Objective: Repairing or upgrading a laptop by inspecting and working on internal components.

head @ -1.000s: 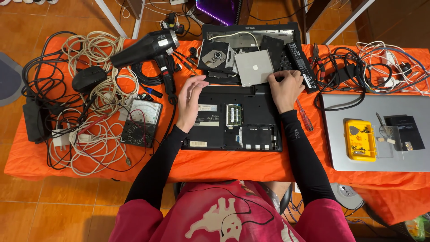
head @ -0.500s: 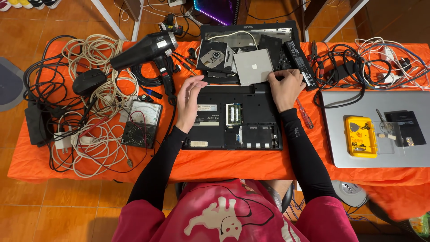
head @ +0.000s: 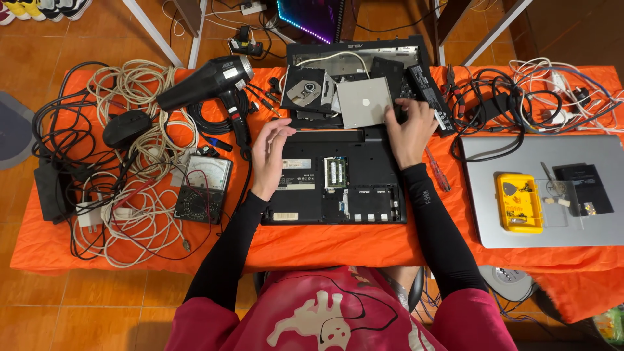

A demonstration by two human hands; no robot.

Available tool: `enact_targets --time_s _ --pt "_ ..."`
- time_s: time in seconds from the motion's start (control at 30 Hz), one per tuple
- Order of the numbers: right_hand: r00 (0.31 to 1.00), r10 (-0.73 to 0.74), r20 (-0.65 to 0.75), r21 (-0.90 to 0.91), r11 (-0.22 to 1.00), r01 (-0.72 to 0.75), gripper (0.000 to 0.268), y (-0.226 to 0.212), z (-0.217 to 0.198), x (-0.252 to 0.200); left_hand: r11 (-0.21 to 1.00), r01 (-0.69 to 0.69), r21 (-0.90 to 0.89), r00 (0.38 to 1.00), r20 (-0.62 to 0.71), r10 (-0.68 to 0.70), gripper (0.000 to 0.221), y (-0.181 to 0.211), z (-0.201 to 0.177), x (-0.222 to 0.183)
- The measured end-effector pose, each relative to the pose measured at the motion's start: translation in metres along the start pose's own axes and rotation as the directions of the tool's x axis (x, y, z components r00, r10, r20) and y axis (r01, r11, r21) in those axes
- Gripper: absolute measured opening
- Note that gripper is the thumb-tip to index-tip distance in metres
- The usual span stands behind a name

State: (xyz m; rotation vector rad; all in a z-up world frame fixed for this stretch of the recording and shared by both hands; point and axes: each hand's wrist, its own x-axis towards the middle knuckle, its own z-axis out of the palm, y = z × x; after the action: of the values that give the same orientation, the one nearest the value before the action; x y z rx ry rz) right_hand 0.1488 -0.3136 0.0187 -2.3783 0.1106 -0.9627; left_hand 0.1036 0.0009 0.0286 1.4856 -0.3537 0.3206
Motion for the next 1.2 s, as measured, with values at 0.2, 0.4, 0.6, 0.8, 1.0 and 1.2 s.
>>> enact_targets --time_s 0.2,0.4,0.6,0.8,1.0,1.2 --pt "0.998 -0.01 0.06 -0.049 0.999 0.013 0.038 0.009 0.005 0.0 0.99 -0.047 0.129 0.998 -0.032 0.052 0.025 0.009 0.01 0.037" --pt "0.997 0.004 0.071 -0.077 0.997 0.002 0.034 0.011 0.004 0.0 0.956 -0.216 0.197 0.975 -0.011 0.222 0.025 -0.002 0.005 0.06" --pt "0.997 0.023 0.07 -0.004 1.0 -0.023 0.039 -0.001 0.001 0.003 0.974 -0.031 0.223 0.996 -0.075 0.049 0.026 -0.012 -0.001 0.047" --pt "0.994 0.08 0.073 0.004 0.997 -0.081 0.034 0.002 0.002 0.001 0.966 -0.002 0.258 0.999 -0.032 0.011 0.026 -0.014 -0.003 0.047" --pt "0.993 0.085 0.084 -0.006 0.996 -0.085 0.026 0.001 0.002 0.001 0.968 0.017 0.251 0.999 -0.044 -0.006 0.026 -0.016 -0.004 0.047" --pt "0.992 0.079 0.102 0.0 0.997 -0.079 0.031 0.003 0.001 0.0 0.968 0.043 0.245 0.998 -0.055 -0.03 0.025 -0.018 -0.003 0.045"
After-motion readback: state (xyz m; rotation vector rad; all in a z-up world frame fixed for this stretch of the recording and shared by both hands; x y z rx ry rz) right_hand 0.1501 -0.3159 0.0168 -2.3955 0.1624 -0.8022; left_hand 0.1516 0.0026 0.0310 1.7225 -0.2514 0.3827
